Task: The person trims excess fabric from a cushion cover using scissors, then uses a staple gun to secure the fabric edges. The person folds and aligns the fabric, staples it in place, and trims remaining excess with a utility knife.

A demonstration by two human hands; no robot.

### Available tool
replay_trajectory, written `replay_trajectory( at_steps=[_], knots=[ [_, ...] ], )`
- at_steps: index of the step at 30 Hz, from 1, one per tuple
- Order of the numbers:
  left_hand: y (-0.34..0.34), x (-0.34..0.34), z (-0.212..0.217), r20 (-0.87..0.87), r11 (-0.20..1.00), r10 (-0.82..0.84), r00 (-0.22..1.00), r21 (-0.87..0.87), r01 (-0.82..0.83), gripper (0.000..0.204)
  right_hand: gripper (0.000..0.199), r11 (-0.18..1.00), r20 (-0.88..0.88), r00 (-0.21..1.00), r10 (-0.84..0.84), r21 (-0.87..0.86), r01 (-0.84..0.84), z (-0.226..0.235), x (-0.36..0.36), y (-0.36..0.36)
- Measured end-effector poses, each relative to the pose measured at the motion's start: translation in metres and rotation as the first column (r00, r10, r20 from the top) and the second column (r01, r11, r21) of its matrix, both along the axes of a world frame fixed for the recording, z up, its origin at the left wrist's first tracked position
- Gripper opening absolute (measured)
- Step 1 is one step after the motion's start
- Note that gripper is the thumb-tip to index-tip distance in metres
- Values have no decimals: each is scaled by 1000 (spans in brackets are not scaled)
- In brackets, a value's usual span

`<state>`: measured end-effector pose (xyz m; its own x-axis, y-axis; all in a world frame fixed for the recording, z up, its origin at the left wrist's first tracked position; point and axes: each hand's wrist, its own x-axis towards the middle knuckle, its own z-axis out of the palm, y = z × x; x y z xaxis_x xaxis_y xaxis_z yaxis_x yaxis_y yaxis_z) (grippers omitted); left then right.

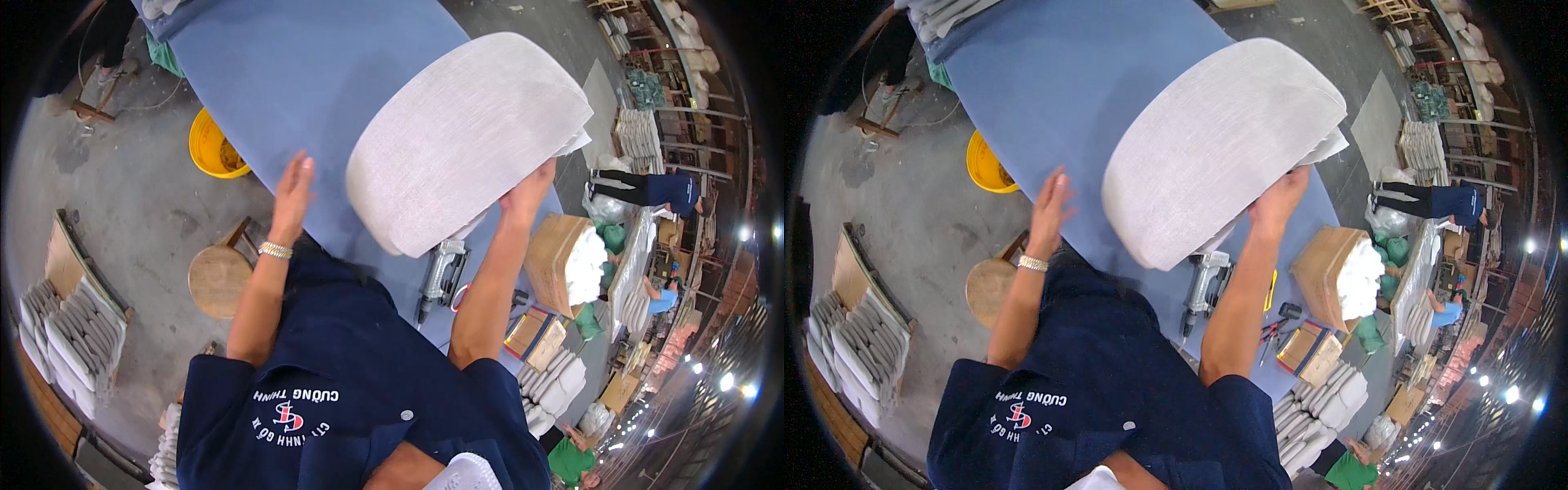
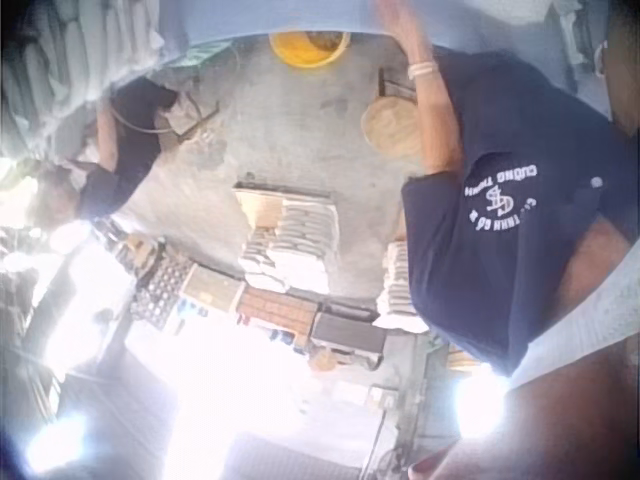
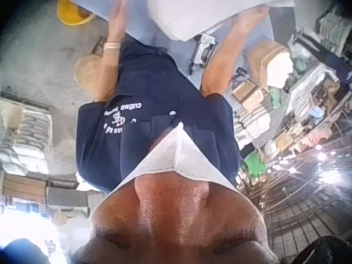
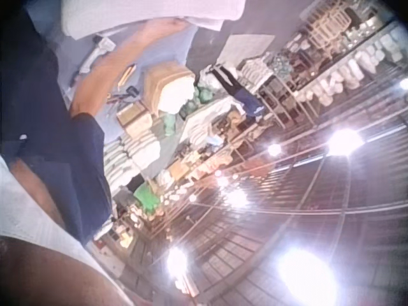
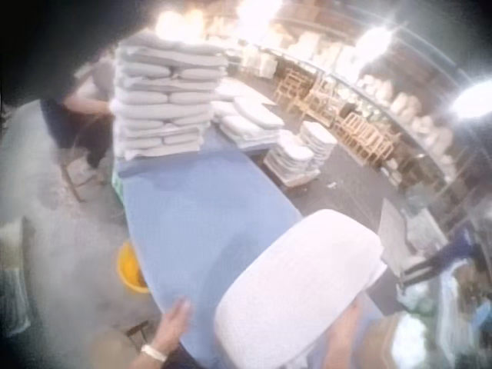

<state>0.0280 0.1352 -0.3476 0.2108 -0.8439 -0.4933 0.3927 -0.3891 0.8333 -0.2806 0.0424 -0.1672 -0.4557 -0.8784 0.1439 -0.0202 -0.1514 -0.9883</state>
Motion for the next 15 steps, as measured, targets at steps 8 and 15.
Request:
replay_trajectory(
  at_steps=[8, 15],
  knots=[
    [37, -32, -15, -622, 966, -30, 782, 183, 182, 64, 54, 891, -175, 983, -54, 436, 126, -46, 2, 54],
    [33, -21, -45, -663, 960, 65, 745, 246, 135, 40, 49, 961, -201, 979, 43, 276, 14, -85, 12, 66]
  ],
)
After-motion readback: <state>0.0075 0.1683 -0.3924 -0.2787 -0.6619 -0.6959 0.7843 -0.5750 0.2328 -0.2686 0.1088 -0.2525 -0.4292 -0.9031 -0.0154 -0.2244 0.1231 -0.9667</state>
